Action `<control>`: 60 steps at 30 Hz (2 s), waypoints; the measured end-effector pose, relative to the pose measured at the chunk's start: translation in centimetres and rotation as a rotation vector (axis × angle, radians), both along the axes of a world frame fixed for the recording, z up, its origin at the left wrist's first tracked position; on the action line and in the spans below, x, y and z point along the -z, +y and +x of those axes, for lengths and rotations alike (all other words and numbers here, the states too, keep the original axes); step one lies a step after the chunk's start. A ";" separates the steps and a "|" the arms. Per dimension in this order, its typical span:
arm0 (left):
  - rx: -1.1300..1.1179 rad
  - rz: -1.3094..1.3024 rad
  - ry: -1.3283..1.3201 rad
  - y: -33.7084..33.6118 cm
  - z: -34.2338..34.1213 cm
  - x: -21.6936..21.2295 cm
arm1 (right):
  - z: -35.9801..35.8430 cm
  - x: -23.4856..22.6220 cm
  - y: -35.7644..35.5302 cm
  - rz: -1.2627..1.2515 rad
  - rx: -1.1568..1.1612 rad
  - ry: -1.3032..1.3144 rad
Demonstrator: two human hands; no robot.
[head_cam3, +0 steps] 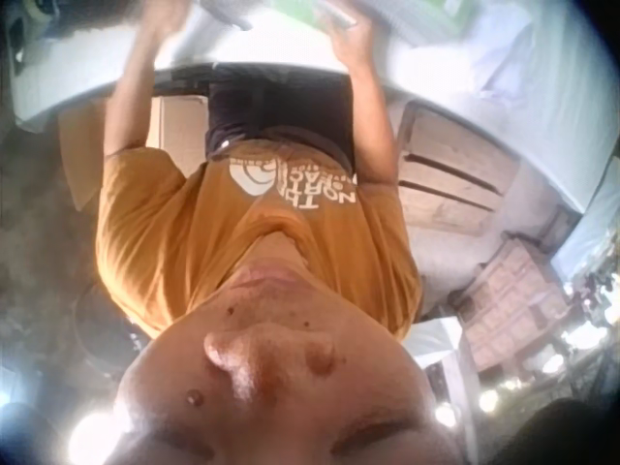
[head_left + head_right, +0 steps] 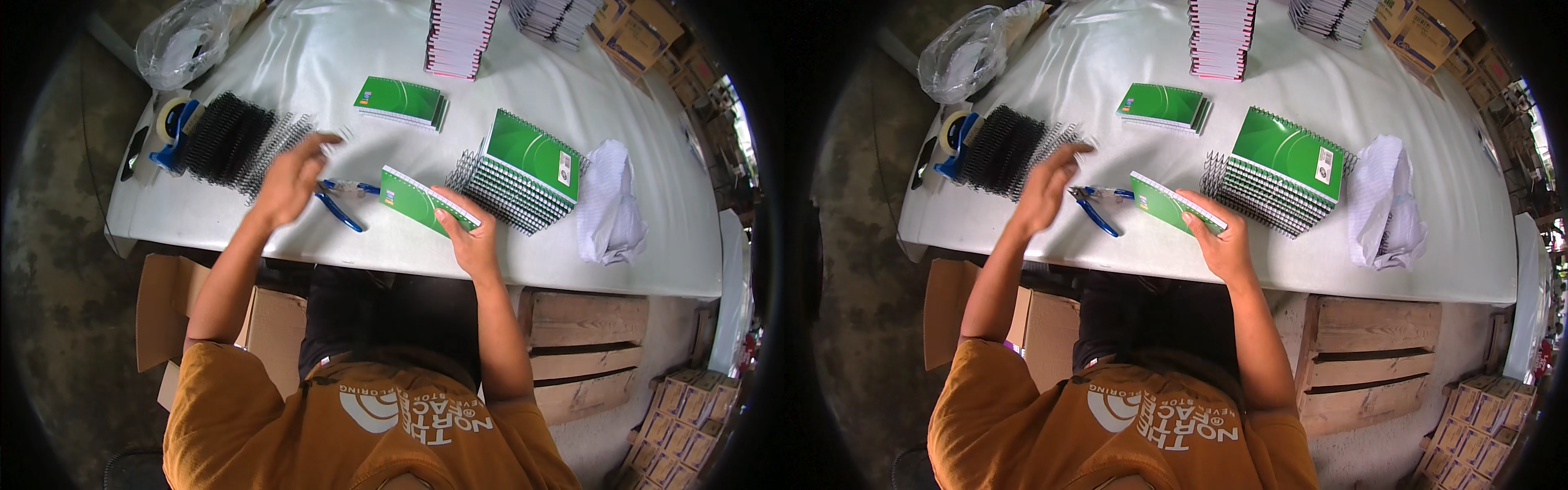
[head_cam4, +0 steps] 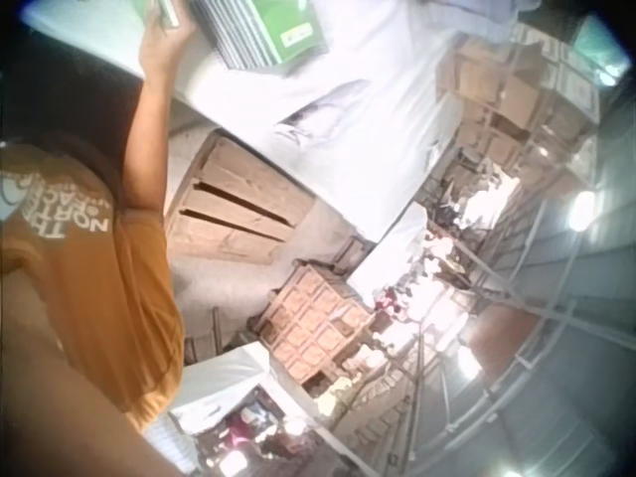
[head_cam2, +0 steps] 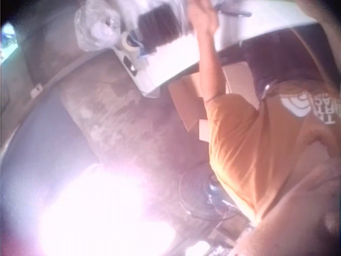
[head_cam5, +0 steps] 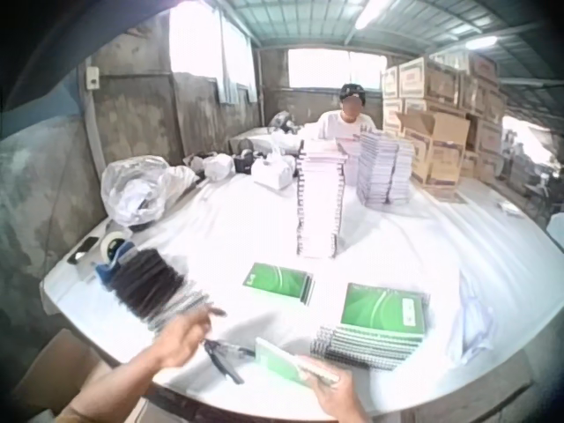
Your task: The person threads a spiral wire through the pre-punched holes of a notebook cover and pages, kemudian repeats the process for several notebooks, stacking them on the table.
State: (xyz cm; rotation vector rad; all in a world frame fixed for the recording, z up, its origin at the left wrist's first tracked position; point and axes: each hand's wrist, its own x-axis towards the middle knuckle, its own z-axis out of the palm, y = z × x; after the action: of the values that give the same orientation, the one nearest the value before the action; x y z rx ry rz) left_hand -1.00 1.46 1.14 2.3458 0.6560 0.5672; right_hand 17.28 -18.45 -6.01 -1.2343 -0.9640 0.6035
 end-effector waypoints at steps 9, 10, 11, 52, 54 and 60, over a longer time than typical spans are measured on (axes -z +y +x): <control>0.047 -0.257 0.129 -1.8 1.5 1.3 | -0.1 0.1 0.1 -0.031 -0.026 -0.010; 0.030 -0.288 0.118 -1.8 1.6 1.2 | -0.1 0.3 0.1 -0.027 -0.019 -0.012; 0.034 -0.332 0.096 -1.6 1.7 1.3 | 0.0 0.4 0.1 -0.021 -0.015 -0.014; 0.573 1.080 -0.375 -9.3 0.3 7.1 | -4.9 2.1 -3.0 0.238 0.168 -0.519; 0.156 0.888 -0.491 -5.8 0.5 7.0 | -5.7 0.9 -3.0 0.197 0.093 -0.625; 0.523 0.839 -0.321 -10.8 0.6 7.8 | -5.1 1.2 -3.1 0.200 0.119 -0.468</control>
State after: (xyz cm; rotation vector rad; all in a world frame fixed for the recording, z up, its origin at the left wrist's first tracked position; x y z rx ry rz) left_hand -0.45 -9.29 -6.63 2.9005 -0.4404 1.0770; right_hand 12.23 -21.52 -7.23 -1.2657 -1.2931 0.1155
